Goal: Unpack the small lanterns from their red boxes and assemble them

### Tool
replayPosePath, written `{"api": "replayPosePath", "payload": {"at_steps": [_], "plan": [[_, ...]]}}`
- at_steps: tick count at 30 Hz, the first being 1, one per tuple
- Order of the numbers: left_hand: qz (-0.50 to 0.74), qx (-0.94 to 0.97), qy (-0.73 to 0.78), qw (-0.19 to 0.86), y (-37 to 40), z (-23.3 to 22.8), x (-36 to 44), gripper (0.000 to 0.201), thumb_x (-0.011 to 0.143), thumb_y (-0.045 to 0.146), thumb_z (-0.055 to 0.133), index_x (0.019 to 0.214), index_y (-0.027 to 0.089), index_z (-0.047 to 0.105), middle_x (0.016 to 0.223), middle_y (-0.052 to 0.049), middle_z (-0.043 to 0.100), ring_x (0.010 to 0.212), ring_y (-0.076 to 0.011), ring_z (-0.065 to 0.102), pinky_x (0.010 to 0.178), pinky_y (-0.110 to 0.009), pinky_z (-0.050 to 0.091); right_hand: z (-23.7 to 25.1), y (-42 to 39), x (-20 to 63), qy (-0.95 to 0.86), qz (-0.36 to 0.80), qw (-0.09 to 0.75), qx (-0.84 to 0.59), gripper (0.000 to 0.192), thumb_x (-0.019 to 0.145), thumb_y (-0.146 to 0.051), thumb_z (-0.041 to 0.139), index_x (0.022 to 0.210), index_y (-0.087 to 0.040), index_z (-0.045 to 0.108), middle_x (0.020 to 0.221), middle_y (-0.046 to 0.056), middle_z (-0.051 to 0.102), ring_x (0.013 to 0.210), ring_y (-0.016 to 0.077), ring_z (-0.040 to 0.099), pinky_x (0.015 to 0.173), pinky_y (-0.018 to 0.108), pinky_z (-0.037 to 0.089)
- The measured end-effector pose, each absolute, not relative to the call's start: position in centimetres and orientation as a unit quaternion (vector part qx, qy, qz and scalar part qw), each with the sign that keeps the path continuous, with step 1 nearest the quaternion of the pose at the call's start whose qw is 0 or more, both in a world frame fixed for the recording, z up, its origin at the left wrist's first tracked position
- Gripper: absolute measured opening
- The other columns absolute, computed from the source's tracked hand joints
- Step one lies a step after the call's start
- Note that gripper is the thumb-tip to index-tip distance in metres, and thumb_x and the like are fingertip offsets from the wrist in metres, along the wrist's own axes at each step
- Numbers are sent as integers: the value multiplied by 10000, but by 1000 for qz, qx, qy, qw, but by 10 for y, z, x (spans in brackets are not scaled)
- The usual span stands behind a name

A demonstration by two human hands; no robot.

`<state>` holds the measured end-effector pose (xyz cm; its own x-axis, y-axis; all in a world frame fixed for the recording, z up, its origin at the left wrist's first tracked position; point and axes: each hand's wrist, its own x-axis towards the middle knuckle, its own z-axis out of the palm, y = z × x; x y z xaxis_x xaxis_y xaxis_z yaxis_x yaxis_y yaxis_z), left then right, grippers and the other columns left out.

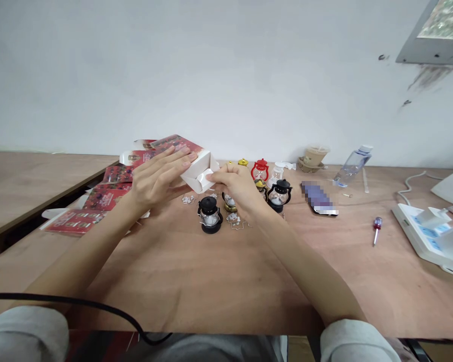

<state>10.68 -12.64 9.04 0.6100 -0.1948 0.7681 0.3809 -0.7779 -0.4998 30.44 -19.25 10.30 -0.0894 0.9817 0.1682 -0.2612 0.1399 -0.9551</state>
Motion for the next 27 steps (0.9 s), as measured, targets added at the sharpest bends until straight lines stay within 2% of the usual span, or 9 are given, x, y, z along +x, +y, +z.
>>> {"api": "replayPosePath", "payload": {"at_steps": [7, 11, 17, 22, 24, 27], "plan": [[-429, -829, -40, 357, -129, 90, 109, 601, 828, 337, 663, 1349, 250, 376, 1293, -65, 589, 1208, -222, 548, 1021, -416, 484, 98, -190, 302, -498, 516, 567, -405, 215, 558, -232, 761, 584, -148, 565, 632, 2, 611, 620, 96, 572, 708, 303, 497], [-428, -834, -36, 346, -128, 88, 110, 630, 840, 308, 650, 1380, 249, 331, 1315, -79, 569, 1247, -228, 509, 1050, -443, 454, 100, -193, 299, -494, 498, 571, -427, 257, 551, -239, 769, 614, -155, 535, 666, 11, 601, 648, 112, 585, 717, 320, 512], [-421, -848, -76, 314, -126, 87, 109, 666, 852, 313, 633, 1400, 299, 254, 1350, -76, 537, 1266, -241, 488, 1056, -498, 431, 95, -192, 298, -473, 473, 629, -397, 495, 510, -303, 818, 796, -213, 425, 950, 14, 584, 821, 148, 630, 741, 339, 562], [-481, -824, -61, 294, -120, 84, 111, 768, 804, 355, 686, 1411, 288, 219, 1321, -110, 553, 1205, -253, 551, 993, -498, 489, 94, -191, 299, -562, 411, 623, -356, 546, 579, -439, 788, 1022, -257, 525, 1209, 29, 550, 909, 158, 615, 735, 326, 568], [-506, -816, -46, 275, -119, 81, 113, 800, 772, 333, 720, 1407, 287, 235, 1314, -112, 556, 1194, -261, 559, 988, -492, 494, 94, -192, 300, -592, 400, 607, -347, 508, 620, -469, 760, 1041, -266, 563, 1182, 24, 585, 872, 155, 621, 726, 331, 563], [-529, -816, -35, 231, -121, 77, 116, 812, 743, 290, 748, 1391, 309, 260, 1332, -100, 538, 1214, -255, 542, 1017, -470, 471, 94, -192, 300, -600, 372, 613, -354, 373, 658, -465, 737, 924, -238, 608, 1060, 15, 642, 784, 132, 618, 694, 314, 554]]}}
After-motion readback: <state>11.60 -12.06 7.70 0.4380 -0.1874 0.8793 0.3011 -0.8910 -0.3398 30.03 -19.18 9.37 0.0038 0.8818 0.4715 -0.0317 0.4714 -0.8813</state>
